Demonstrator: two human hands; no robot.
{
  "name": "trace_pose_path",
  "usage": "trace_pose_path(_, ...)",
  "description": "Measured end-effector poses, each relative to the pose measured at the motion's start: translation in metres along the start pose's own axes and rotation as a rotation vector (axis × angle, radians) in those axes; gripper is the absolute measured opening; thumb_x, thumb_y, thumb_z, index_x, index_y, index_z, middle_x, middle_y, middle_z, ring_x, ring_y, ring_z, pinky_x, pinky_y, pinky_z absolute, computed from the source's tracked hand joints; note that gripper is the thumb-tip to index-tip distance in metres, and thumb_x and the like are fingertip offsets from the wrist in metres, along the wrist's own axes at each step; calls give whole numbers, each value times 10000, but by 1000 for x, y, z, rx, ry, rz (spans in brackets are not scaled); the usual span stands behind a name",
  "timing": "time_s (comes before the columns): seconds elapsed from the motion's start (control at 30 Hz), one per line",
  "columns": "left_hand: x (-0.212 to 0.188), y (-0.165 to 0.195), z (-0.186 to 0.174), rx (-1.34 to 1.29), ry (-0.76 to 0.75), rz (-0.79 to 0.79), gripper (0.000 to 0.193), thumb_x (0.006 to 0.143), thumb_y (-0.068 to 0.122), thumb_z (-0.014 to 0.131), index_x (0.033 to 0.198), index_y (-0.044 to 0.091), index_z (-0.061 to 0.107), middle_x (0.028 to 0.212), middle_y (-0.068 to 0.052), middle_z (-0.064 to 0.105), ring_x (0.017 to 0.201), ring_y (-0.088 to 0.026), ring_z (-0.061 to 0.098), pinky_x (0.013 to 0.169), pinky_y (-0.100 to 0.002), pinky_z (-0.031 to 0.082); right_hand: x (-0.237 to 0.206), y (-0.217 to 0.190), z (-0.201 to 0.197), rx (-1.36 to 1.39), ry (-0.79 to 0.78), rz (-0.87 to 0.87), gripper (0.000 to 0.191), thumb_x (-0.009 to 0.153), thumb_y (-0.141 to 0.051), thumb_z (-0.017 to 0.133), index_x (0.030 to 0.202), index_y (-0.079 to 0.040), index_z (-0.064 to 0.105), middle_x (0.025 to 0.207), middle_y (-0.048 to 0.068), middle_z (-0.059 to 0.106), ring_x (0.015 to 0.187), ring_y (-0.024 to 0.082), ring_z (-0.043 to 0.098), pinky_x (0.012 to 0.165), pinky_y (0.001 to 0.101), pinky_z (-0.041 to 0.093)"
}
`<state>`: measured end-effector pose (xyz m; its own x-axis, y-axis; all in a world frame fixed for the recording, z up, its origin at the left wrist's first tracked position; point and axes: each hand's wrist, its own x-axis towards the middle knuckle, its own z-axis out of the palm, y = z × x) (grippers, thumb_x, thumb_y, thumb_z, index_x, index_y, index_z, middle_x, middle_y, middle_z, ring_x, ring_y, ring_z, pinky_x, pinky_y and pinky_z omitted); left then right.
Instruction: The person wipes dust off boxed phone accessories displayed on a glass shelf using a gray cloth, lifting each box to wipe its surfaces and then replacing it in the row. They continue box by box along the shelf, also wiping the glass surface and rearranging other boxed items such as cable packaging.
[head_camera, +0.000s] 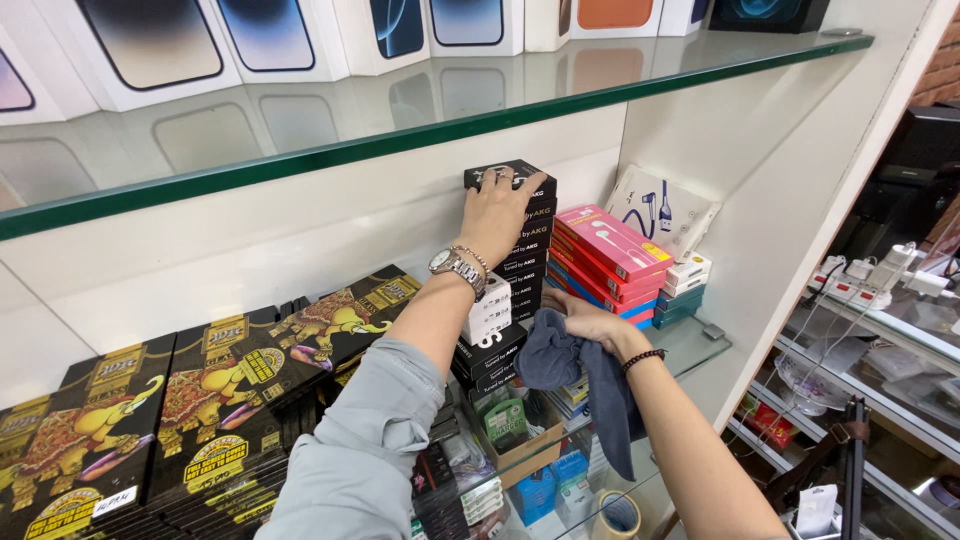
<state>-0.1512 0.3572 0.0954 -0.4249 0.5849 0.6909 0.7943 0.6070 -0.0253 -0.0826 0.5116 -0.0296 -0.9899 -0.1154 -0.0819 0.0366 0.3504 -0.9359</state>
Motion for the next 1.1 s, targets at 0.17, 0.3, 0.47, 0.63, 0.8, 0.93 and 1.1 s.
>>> trace_pose_path(0.17, -12, -17, -7, -51, -17, 11, 642, 812, 139, 785, 1403, 253, 560, 1315, -173, 612, 1251, -377, 552, 931, -511, 512, 1, -6, 4, -38, -78, 30, 867, 852, -233, 731, 1573, -49, 285, 1606, 142, 419, 1496, 199, 390, 1197, 302, 328)
trace_pose_path(0.3, -17, -26, -8, -18, -11, -4, 639, 779, 145, 808, 1364, 266, 581, 1310, -189, 605, 1251, -406, 534, 913, -524, 503, 5, -11, 10, -45, -167, 30, 875, 857, -206, 715, 1591, -93, 252, 1623, 117, 397, 1482, 198, 407, 1173, 306, 368)
trace_pose_path(0.47, -26, -44, -10, -18, -91, -52, 624, 798, 131, 798, 1368, 272, 587, 1304, -171, 616, 1286, -405, 527, 948, -525, 502, 13, -15, 19, 25, -319, 4, 893, 860, -142, 687, 1608, -113, 202, 1630, 97, 392, 1469, 177, 414, 1154, 307, 395)
trace_pose_path(0.63, -34, -53, -11, -22, -124, -115, 607, 813, 112, 776, 1370, 270, 591, 1329, -183, 591, 1315, -422, 494, 967, -550, 479, 17, -14, 24, -62, -375, -110, 772, 907, -95, 668, 1589, -69, 307, 1632, 105, 422, 1476, 174, 415, 1189, 278, 335)
trace_pose_path(0.8, -37, -48, -12, -28, -129, -152, 567, 851, 191, 755, 1386, 276, 589, 1402, -157, 547, 1393, -398, 410, 1141, -694, 254, -4, -4, 27, -72, -41, 6, 569, 895, -56, 642, 1455, -59, 536, 1204, 93, 678, 1066, 124, 629, 918, 267, 515)
trace_pose_path(0.93, -36, -32, -13, 18, 35, -114, 597, 820, 336, 766, 1359, 152, 585, 1494, -248, 434, 1437, -471, 238, 1102, -744, 99, -55, 14, 15, -51, 129, -31, 427, 874, -10, 617, 1297, 0, 670, 884, 27, 730, 789, 64, 628, 722, 241, 521)
trace_pose_path(1.1, -36, 19, -6, -77, 150, 6, 564, 909, 337, 704, 1391, 70, 583, 1502, -258, 454, 1480, -460, 258, 1210, -650, 125, -122, 35, -15, 70, 303, 71, 394, 872, -44, 656, 1264, 5, 654, 968, 90, 785, 870, 118, 720, 793, 256, 586)
